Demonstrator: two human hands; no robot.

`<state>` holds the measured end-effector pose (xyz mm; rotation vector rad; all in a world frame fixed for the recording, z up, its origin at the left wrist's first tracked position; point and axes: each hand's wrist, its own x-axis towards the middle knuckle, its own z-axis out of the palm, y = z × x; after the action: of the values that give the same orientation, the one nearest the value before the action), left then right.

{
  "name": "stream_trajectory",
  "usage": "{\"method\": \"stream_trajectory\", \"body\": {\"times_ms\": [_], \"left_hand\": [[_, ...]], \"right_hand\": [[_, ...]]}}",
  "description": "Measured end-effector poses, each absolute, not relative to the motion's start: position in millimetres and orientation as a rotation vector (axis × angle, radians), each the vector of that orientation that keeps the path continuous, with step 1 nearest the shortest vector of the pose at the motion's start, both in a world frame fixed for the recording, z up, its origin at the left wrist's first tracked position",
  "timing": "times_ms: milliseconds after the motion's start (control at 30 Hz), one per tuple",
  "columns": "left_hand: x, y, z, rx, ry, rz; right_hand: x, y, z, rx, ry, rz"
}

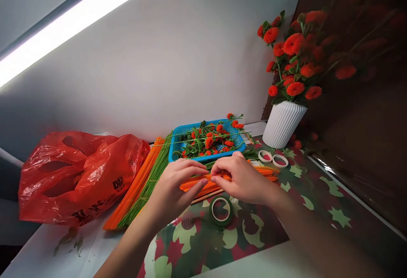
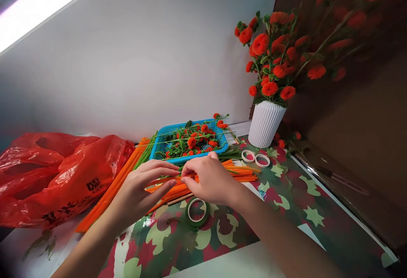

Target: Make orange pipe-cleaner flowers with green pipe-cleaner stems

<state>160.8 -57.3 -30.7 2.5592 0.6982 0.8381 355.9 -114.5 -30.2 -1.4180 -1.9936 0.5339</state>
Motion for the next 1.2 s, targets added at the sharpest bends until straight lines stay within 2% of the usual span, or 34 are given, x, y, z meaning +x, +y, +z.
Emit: {"method": "stream_trajectory", "body": {"times_ms": [167,300,433,533,700,967,1200], "left_hand": [[166.8,-63.8,-32.0,2.382,0.817,0.835],[158.6,-55.6,-30.7,2.173,1.079,1.029],[150.3,-42.4,-33.0,2.317,1.306,1.093],[150.3,-39.7,-34.0,2.534,1.134,1.13],[157.8,-49.5,-34.3,2.841,0.589,0.827],[163.2,-50.7,-40.9,3.123,0.303,1.249],[162.1,-52.3,-44.0,3.159,0.222,1.341]], "right_hand": [[355.8,-112.4,-30.9,-1.422,-2.018,0.527],[356.7,-111.4,-31.1,-1.433,-1.993,0.541],[357.7,-112.2,-31.5,-1.44,-1.99,0.556],[358.1,-112.5,-31.4,-1.449,-1.996,0.551],[358.6,-113.2,-28.8,-1.445,-2.027,0.572],[361.7,-112.3,-22.0,-1.418,-1.959,0.85],[364.2,-109.3,-20.3,-1.356,-1.808,1.204]]}}
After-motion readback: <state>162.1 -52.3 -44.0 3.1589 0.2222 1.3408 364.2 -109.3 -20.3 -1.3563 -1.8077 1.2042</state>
